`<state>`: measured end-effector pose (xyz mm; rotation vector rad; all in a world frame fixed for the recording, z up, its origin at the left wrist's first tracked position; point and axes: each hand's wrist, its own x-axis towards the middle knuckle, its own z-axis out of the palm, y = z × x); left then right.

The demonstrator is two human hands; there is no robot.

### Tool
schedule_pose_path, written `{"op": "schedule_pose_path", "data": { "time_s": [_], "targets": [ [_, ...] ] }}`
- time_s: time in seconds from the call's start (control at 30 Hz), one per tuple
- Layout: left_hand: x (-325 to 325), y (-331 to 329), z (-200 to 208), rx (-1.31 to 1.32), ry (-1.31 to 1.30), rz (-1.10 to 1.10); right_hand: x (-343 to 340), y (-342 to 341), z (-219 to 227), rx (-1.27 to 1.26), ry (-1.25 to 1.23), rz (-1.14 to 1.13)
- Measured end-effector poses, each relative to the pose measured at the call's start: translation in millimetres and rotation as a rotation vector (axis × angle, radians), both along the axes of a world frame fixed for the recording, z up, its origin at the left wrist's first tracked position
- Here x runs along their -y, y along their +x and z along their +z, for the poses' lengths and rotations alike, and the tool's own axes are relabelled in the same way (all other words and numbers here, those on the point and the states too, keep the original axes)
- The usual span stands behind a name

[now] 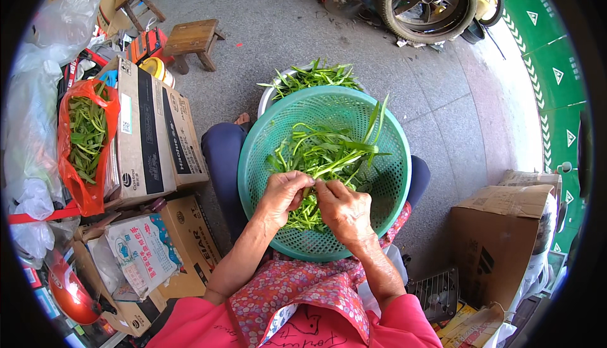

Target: The person sits on the ground and trims green leafy vegetables by hand. They pick up stems from a green colander, snap off the ends or unwanted parts, and place the trimmed pieces into a metal bowl.

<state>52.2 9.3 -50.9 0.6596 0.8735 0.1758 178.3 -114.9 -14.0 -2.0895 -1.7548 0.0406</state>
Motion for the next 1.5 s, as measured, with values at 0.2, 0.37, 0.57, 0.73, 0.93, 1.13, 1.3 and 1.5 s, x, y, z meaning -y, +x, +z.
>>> {"op": "schedule_pose_path", "data": {
  "time_s": [0.2,0.37,0.57,0.73,0.93,1.13,1.3,1.5],
  "targets": [
    [14.1,18.1,-1.8,-0.152,0.179,0.188,9.8,-35.4,-5.4,-0.097,-0.103,-0.084],
    [-12.6,16.9,2.9,-0.065,0.508,0.183,24.2,-49.1,0.7,-0.342,-0.058,-0.046],
    [-7.8,-1.4,27.8,-0.093,1.172,0.036,9.3,27.2,34.6,-0.338,0.212,-0.367],
    [-4.8,-7.6,37.9,0.001,1.423,-0.023,5.7,51.8,27.6,-0.146,0.103,-0.139],
    [-3.4,-21.1,48.7,-0.063,0.923,-0.091,6.8,34.5,10.1,0.008,0.267,-0.011],
    [-12.1,-28.7,46.7,-0.055,0.73,-0.214,6.3,39.8,11.0,0.048,0.064,0.13],
    [-27.1,-30.4,56.5,-0.047,0.66,-0.388,4.3,40.6,11.6,-0.055,-0.015,0.286],
    [-18.8,-31.3,51.6,-0.049,0.811,-0.357,9.7,40.9,10.7,-0.165,-0.088,0.233]
  ]
}}
